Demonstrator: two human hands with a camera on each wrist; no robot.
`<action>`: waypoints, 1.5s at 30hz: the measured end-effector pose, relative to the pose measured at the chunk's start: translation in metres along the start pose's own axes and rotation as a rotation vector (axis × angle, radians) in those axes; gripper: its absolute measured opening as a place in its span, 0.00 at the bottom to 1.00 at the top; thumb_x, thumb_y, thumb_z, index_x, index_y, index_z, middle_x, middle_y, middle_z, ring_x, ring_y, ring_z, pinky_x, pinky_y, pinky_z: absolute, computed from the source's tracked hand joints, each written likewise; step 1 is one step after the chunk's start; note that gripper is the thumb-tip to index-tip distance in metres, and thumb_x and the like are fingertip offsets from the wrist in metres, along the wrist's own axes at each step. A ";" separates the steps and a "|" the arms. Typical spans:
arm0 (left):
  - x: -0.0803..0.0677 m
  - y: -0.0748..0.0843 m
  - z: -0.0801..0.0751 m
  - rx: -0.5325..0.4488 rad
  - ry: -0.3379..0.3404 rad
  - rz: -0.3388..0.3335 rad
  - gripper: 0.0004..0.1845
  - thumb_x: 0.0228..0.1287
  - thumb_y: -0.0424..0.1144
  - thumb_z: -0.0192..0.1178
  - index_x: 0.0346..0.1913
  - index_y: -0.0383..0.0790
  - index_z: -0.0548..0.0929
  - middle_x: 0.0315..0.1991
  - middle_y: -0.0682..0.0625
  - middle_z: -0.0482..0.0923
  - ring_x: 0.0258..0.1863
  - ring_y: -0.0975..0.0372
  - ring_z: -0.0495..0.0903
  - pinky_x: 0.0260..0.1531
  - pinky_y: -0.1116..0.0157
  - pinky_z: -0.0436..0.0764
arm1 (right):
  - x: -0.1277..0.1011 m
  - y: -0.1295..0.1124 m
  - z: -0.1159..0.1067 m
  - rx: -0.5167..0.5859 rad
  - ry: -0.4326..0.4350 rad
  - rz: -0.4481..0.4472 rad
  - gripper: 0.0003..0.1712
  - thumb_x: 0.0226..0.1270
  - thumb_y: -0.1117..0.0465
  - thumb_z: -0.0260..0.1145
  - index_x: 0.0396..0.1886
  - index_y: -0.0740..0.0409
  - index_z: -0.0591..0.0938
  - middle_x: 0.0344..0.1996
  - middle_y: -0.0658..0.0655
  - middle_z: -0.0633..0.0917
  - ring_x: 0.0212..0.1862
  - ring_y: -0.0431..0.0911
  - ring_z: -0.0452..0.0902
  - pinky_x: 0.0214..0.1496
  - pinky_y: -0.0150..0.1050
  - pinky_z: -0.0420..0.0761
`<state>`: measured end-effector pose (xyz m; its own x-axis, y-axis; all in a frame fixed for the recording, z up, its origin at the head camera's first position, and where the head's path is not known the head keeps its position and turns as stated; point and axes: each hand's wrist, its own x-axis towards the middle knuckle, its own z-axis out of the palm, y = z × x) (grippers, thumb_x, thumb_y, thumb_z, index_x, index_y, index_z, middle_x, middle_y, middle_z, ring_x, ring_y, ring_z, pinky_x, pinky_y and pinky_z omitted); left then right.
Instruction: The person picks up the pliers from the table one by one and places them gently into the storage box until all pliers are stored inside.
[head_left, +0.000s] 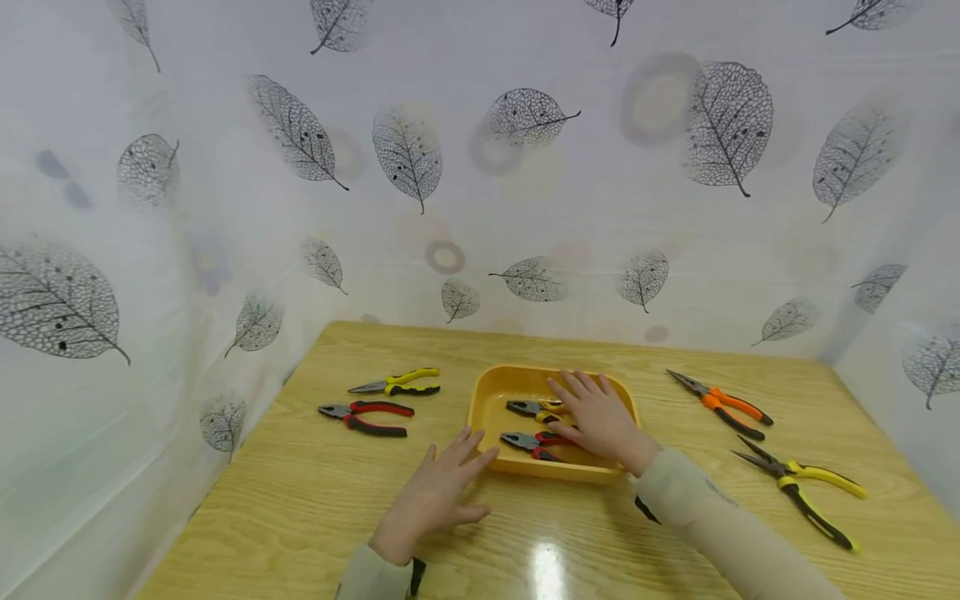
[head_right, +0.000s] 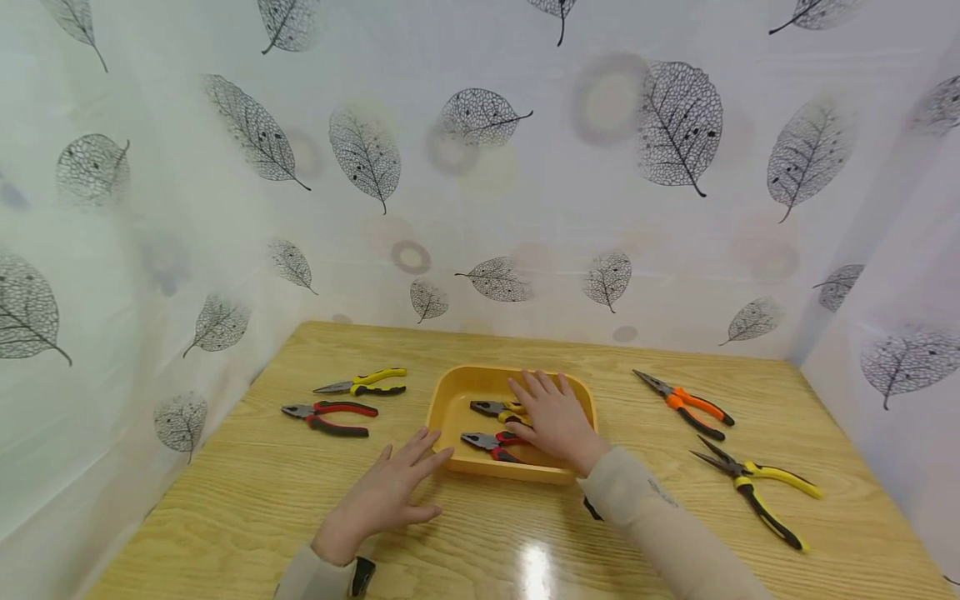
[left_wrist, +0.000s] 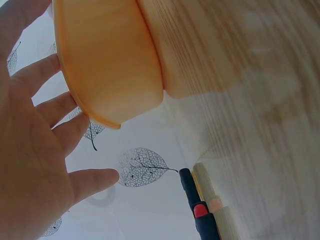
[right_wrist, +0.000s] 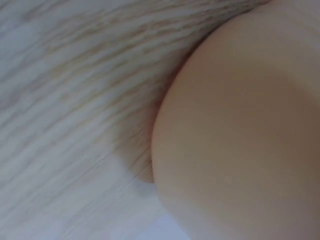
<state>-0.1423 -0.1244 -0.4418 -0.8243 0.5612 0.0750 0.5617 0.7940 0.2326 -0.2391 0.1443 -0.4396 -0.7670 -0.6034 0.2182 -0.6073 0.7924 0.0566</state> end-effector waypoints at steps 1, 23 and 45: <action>0.000 0.000 0.000 0.000 -0.001 -0.001 0.39 0.51 0.57 0.59 0.66 0.51 0.60 0.67 0.45 0.50 0.66 0.54 0.46 0.52 0.39 0.57 | -0.001 0.000 -0.001 0.001 0.005 -0.001 0.39 0.59 0.39 0.54 0.64 0.56 0.63 0.62 0.63 0.63 0.62 0.59 0.56 0.60 0.60 0.52; 0.001 -0.002 0.002 -0.005 -0.007 -0.010 0.39 0.51 0.58 0.59 0.66 0.51 0.59 0.67 0.46 0.49 0.66 0.55 0.44 0.53 0.40 0.56 | -0.020 0.011 -0.010 0.030 0.167 0.017 0.36 0.57 0.43 0.59 0.60 0.59 0.68 0.57 0.63 0.69 0.57 0.58 0.61 0.57 0.57 0.58; -0.001 0.001 -0.001 0.011 -0.003 0.003 0.40 0.50 0.58 0.59 0.66 0.49 0.60 0.67 0.44 0.50 0.66 0.54 0.46 0.52 0.39 0.57 | -0.044 0.029 -0.018 0.022 0.154 0.117 0.35 0.55 0.45 0.61 0.59 0.60 0.69 0.54 0.65 0.70 0.55 0.59 0.63 0.54 0.58 0.61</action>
<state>-0.1413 -0.1244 -0.4412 -0.8222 0.5644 0.0732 0.5652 0.7945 0.2220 -0.2193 0.1960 -0.4302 -0.7928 -0.4856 0.3682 -0.5219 0.8530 0.0014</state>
